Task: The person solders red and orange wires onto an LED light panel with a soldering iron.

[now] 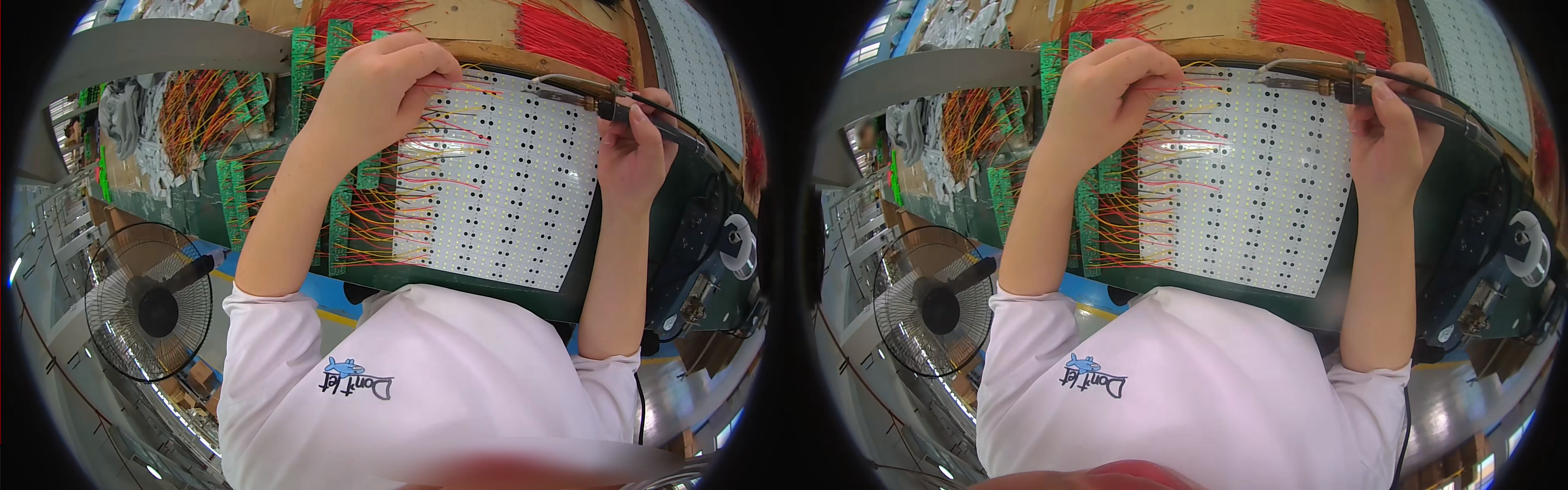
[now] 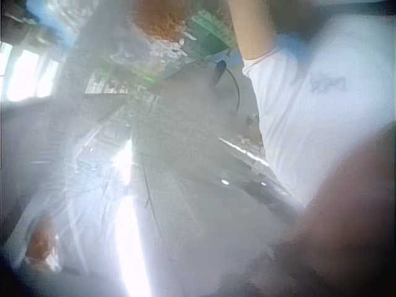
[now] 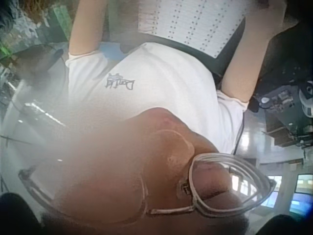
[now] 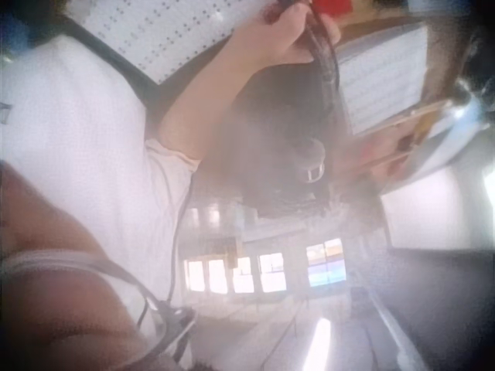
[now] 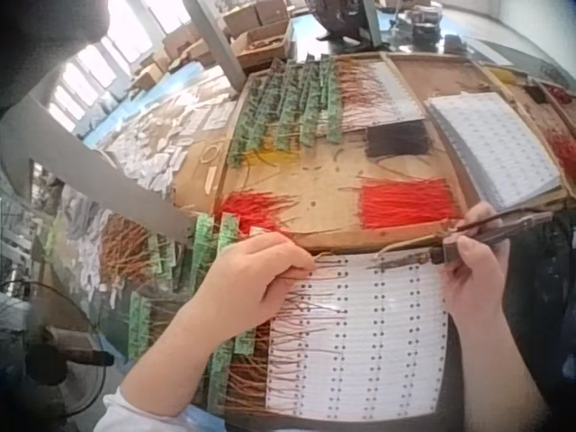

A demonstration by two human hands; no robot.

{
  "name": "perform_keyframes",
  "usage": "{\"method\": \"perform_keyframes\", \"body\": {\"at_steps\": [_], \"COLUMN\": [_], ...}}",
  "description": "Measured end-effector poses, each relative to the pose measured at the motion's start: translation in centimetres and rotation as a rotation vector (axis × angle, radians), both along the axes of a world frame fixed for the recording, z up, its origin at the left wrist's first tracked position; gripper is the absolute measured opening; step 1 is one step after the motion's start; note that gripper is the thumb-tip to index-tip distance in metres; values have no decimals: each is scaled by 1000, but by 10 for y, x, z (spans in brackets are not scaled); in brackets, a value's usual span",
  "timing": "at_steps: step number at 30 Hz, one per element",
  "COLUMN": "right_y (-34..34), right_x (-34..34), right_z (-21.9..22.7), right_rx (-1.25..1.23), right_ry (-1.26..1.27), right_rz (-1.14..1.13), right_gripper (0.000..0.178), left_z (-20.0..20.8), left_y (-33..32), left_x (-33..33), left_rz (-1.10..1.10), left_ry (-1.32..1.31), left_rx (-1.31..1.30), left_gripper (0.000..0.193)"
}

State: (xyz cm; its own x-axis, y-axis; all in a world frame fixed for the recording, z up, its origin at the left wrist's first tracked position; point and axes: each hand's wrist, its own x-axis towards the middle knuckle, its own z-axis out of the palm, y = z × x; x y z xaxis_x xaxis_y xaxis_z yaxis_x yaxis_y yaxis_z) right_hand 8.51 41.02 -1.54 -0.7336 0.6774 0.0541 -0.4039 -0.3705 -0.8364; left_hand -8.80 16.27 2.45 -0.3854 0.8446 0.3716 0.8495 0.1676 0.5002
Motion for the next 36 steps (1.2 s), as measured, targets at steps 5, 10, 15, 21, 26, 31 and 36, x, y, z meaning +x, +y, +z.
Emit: {"method": "perform_keyframes", "body": {"at_steps": [5, 10, 15, 21, 26, 31, 36], "right_y": [-6, -11, -17, -17, -14, -17, -17], "right_x": [3, 1, -1, -5, -3, -4, -4], "right_z": [2, 2, 5, 6, 2, 3, 3], "right_rx": [199, 294, 270, 220, 242, 267, 280], "right_ry": [-38, -89, -119, -127, -130, -165, -139], "right_rz": [43, 61, 19, -16, 9, 35, 49], "right_gripper": [24, 24, 25, 24, 25, 27, 28], "left_z": [-11, -12, -4, -6, -9, -6, -12], "left_y": [3, 2, 0, 1, 3, 2, 1], "left_x": [2, 1, 5, 5, 6, 5, 3], "left_rz": [22, 10, -8, 3, 8, -1, 0], "left_ry": [172, 175, 106, 121, 137, 146, 124], "left_rx": [-12, 43, 64, 86, 81, 18, 110], "left_gripper": [11, 13, 10, 11, 12, 13, 13]}}
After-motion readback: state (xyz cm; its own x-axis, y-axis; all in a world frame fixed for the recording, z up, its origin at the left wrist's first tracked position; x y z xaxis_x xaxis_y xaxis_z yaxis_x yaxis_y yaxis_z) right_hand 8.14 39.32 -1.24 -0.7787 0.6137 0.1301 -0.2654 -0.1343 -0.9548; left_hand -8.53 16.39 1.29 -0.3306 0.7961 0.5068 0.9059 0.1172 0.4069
